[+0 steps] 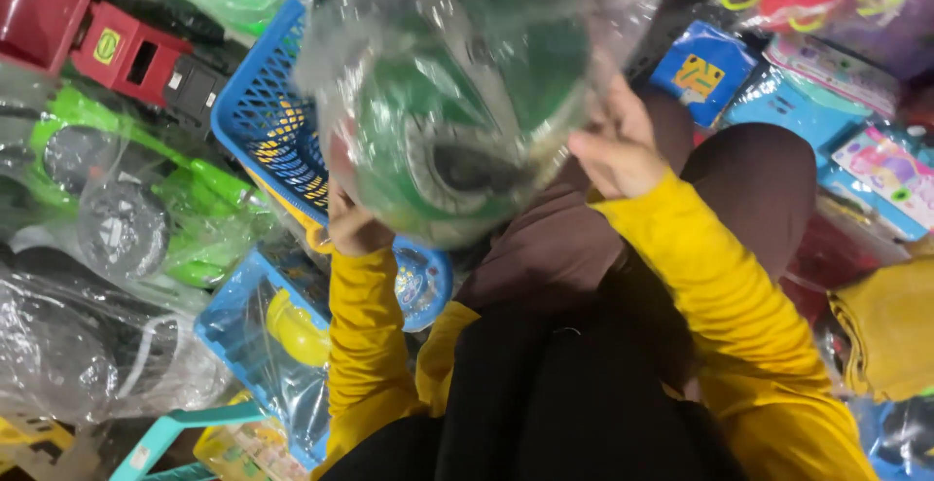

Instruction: Dusting and cleaning plastic superhero and character toy masks with a cloth in a store setting.

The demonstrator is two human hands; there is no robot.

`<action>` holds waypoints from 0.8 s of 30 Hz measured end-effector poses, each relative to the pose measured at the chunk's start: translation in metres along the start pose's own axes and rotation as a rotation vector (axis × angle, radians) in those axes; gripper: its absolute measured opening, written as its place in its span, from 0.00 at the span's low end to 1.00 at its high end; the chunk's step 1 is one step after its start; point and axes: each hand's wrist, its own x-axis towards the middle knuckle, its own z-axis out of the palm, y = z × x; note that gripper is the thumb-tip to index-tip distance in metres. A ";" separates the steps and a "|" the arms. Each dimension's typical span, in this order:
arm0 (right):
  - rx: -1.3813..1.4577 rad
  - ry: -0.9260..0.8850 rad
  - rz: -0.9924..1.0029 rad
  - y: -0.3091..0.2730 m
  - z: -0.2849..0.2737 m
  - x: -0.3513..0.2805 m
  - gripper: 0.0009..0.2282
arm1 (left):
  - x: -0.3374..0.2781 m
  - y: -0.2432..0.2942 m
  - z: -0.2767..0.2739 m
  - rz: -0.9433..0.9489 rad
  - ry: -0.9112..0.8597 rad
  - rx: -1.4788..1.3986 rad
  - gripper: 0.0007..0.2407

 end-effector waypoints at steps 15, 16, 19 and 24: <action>-0.107 0.526 -0.493 -0.106 -0.018 -0.225 0.33 | -0.057 -0.125 0.140 0.248 -0.228 1.006 0.26; -0.108 0.527 -0.504 -0.108 -0.017 -0.231 0.33 | -0.053 -0.124 0.148 0.252 -0.239 1.002 0.26; -0.126 0.561 -0.614 -0.111 -0.012 -0.247 0.31 | -0.048 -0.120 0.174 0.549 -0.711 1.023 0.31; -0.463 0.700 -0.780 -0.098 0.001 -0.257 0.33 | -0.043 -0.118 0.212 0.466 -0.969 1.047 0.41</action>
